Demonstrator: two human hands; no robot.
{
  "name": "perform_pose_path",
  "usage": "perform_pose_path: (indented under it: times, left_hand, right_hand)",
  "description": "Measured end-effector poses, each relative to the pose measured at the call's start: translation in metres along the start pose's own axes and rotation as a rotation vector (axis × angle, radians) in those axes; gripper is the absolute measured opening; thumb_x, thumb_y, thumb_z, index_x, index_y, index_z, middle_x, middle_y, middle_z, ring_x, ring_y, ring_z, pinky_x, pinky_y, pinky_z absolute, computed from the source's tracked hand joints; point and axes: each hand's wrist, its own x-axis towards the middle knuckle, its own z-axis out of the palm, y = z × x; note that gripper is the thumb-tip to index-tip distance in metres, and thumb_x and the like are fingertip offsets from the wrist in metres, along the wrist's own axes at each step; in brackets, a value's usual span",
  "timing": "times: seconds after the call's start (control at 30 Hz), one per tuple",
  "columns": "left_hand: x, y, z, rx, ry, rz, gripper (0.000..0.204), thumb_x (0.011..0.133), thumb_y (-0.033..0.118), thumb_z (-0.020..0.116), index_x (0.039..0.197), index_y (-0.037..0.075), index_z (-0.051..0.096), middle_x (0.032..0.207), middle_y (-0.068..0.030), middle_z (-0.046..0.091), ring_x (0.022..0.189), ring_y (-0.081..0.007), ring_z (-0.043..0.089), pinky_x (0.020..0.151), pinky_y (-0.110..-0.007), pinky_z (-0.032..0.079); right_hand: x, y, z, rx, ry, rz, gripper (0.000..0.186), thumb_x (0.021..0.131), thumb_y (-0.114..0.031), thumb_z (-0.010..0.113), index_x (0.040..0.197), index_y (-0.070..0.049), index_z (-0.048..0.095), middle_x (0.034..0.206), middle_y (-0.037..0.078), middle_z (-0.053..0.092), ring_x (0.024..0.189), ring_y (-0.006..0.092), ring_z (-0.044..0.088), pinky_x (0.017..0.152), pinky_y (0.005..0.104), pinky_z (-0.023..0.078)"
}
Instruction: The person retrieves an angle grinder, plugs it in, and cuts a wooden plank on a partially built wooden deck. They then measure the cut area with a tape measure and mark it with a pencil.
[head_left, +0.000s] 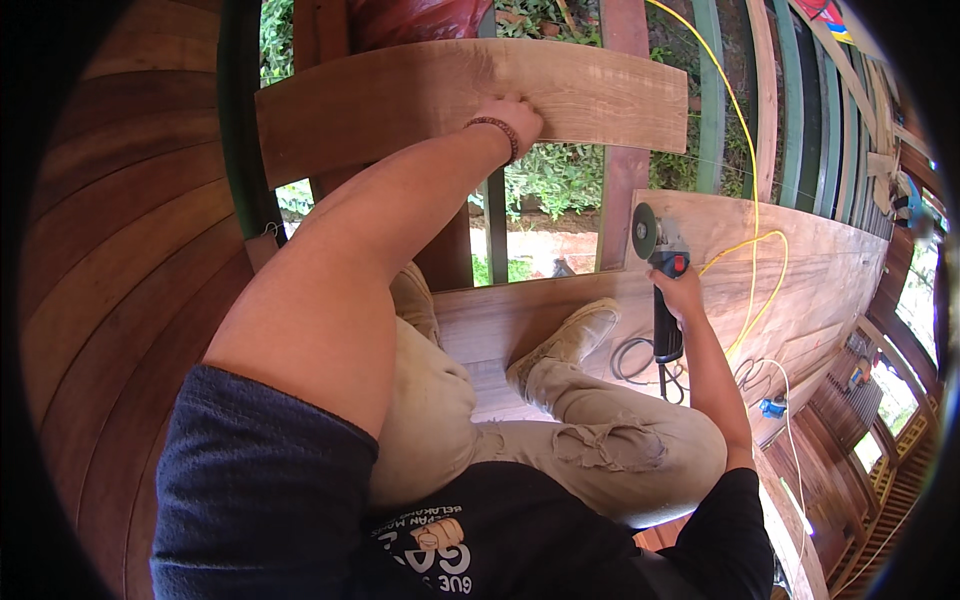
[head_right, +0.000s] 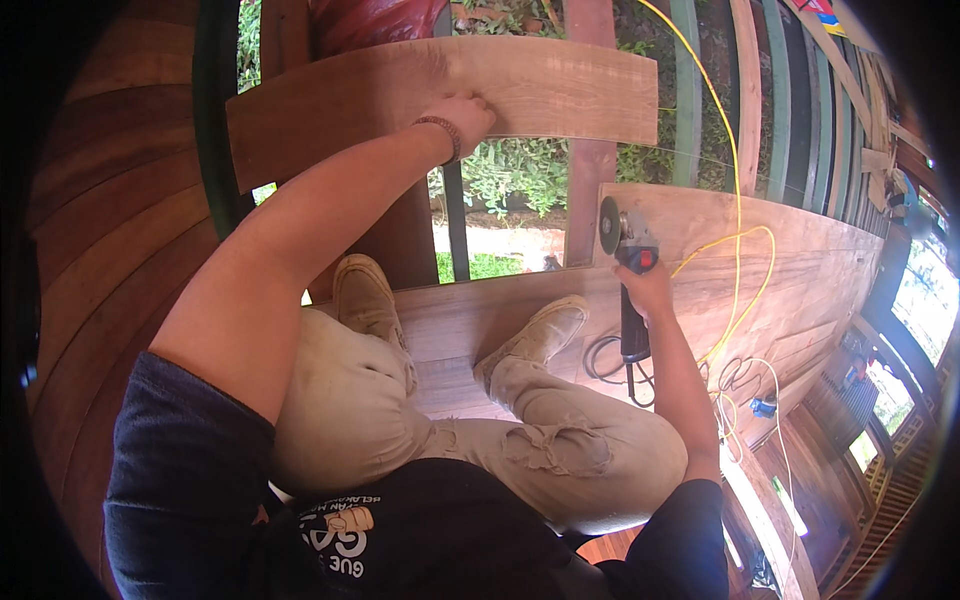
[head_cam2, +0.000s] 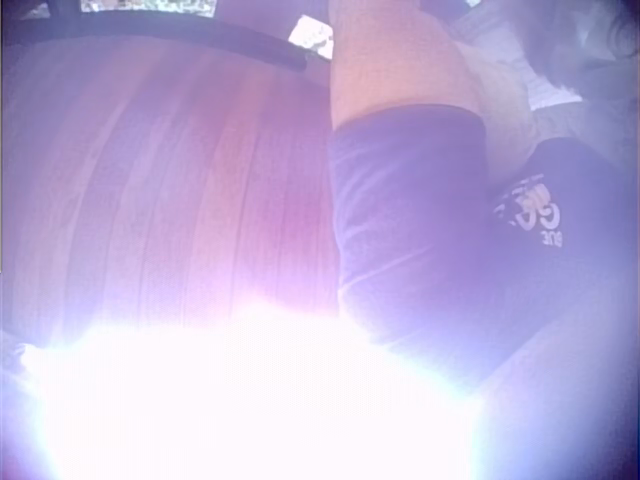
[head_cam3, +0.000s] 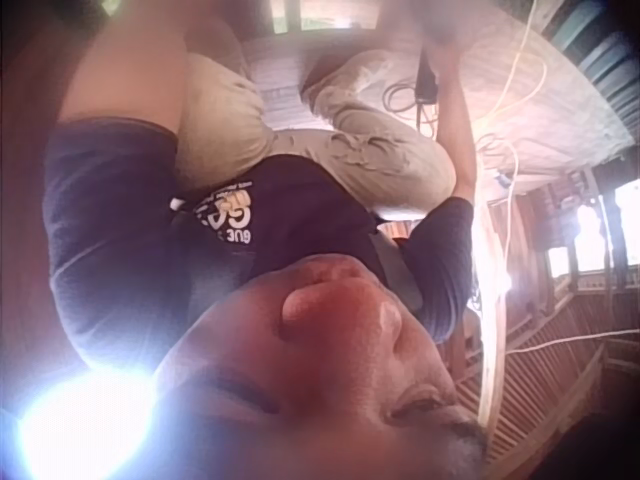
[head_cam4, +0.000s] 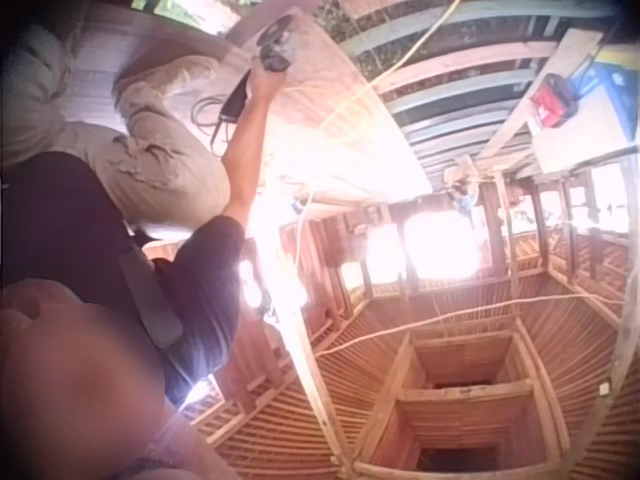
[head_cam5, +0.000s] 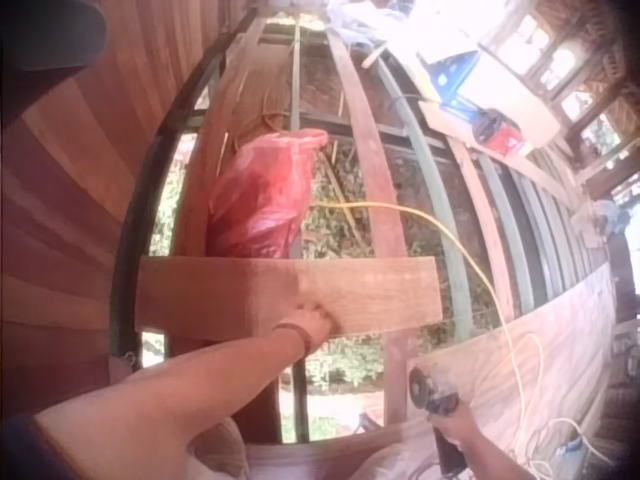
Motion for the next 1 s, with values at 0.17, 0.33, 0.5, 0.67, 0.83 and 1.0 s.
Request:
perform_pose_path:
  times: [0.17,0.33,0.5,0.67,0.83,1.0]
  left_hand:
    - [0.003,-0.001,0.002,0.019,-0.006,0.012,0.031,0.087,0.005,0.062,0.116,0.008,0.073,0.13,-0.0149,0.066,0.128,-0.0326,0.059,0.106,-0.045,0.051]
    - [0.003,-0.001,0.002,0.002,-0.011,0.01,0.031,0.087,0.004,0.063,0.116,0.007,0.073,0.13,-0.015,0.066,0.127,-0.0328,0.059,0.105,-0.045,0.051]
    - [-0.001,0.0,-0.003,0.0,-0.014,0.005,0.03,0.088,0.005,0.062,0.117,0.007,0.072,0.13,-0.0155,0.065,0.127,-0.0336,0.06,0.106,-0.046,0.051]
    - [0.0,0.002,-0.004,0.01,-0.033,-0.006,0.03,0.089,0.006,0.061,0.117,0.008,0.072,0.131,-0.0141,0.065,0.128,-0.0329,0.059,0.106,-0.048,0.05]
    - [0.001,0.003,-0.004,0.029,-0.038,-0.007,0.03,0.089,0.006,0.06,0.117,0.009,0.072,0.13,-0.013,0.066,0.13,-0.0318,0.057,0.105,-0.049,0.05]
    - [0.002,0.003,-0.001,0.025,-0.04,-0.019,0.031,0.089,0.005,0.06,0.117,0.009,0.072,0.131,-0.0132,0.065,0.129,-0.0322,0.058,0.105,-0.05,0.049]
  right_hand:
    - [-0.005,0.011,0.002,-0.019,0.003,-0.002,0.046,0.07,-0.031,0.083,0.105,-0.001,0.074,0.092,0.012,0.075,0.086,0.0251,0.072,0.08,0.038,0.054]
    - [0.001,0.015,0.003,-0.034,0.0,0.005,0.045,0.071,-0.029,0.083,0.105,-0.002,0.074,0.092,0.011,0.075,0.085,0.0232,0.071,0.079,0.0369,0.054]
    - [-0.002,0.009,0.001,0.0,-0.011,0.035,0.043,0.072,-0.027,0.084,0.106,-0.003,0.073,0.093,0.008,0.074,0.082,0.019,0.069,0.078,0.0349,0.054]
    - [-0.012,0.014,0.0,-0.021,-0.016,0.031,0.046,0.071,-0.03,0.082,0.108,-0.003,0.075,0.095,0.012,0.076,0.089,0.0257,0.072,0.081,0.0375,0.055]
    - [-0.017,0.025,0.001,-0.078,-0.017,0.053,0.048,0.071,-0.032,0.083,0.109,-0.004,0.075,0.097,0.014,0.076,0.091,0.0272,0.073,0.082,0.0387,0.055]
    - [-0.017,0.025,0.002,-0.104,-0.014,0.093,0.049,0.071,-0.033,0.083,0.108,-0.003,0.074,0.096,0.015,0.076,0.091,0.0278,0.074,0.082,0.0392,0.055]
